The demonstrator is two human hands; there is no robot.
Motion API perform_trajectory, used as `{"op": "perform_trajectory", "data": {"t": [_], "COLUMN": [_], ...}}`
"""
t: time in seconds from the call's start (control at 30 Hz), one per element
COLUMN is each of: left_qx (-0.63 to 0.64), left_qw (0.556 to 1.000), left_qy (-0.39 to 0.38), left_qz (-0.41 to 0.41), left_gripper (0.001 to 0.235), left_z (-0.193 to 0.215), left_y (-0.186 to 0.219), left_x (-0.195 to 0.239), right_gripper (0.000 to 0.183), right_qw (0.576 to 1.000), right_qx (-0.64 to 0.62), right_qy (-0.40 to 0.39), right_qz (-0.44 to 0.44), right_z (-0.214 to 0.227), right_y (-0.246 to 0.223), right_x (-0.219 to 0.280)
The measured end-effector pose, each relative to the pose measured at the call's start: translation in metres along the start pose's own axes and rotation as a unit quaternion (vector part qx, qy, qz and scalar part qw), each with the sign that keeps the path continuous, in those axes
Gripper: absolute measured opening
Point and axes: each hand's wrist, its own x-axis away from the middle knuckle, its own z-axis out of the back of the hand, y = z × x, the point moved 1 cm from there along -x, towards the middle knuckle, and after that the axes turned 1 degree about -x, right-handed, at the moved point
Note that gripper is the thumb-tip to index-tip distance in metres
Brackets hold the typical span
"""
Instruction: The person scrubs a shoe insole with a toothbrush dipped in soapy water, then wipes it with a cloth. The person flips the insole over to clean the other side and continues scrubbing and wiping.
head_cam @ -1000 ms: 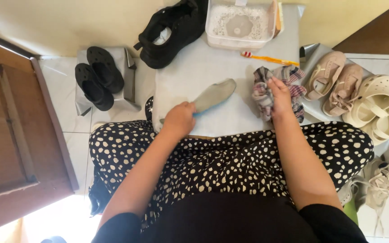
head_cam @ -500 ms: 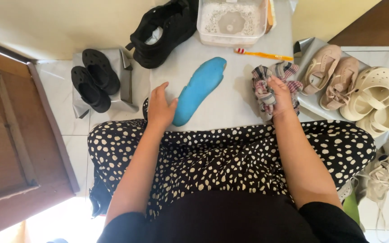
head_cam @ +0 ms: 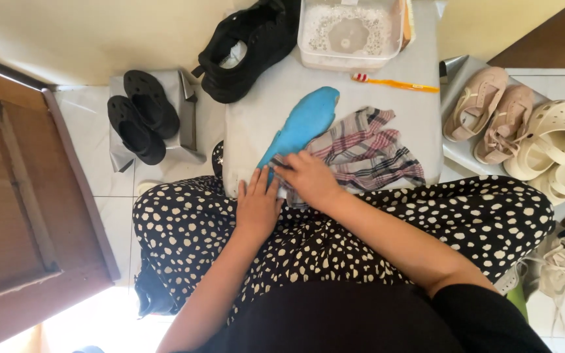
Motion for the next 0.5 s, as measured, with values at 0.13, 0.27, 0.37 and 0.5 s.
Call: {"op": "perform_trajectory", "data": {"t": [0.13, 0.27, 0.37, 0.5], "left_qx": [0.01, 0.001, -0.012, -0.052], "left_qw": [1.0, 0.999, 0.997, 0.978], "left_qy": [-0.007, 0.038, 0.079, 0.2], "left_qz": [0.006, 0.0, -0.002, -0.024], "left_gripper": [0.062, 0.055, 0.053, 0.047], "left_z": [-0.001, -0.008, -0.007, -0.007], "left_y": [-0.003, -0.003, 0.001, 0.004], "left_x": [-0.003, -0.004, -0.007, -0.012], "right_gripper": [0.019, 0.019, 0.019, 0.036], "right_qw": [0.998, 0.997, 0.994, 0.919], "right_qx": [0.055, 0.067, 0.03, -0.207], "right_qy": [-0.02, -0.017, -0.002, 0.025], "right_qz": [0.007, -0.037, -0.101, -0.335], "right_z": [0.005, 0.019, 0.019, 0.017], "right_y": [0.012, 0.042, 0.078, 0.133], "right_x": [-0.01, -0.016, -0.007, 0.021]}}
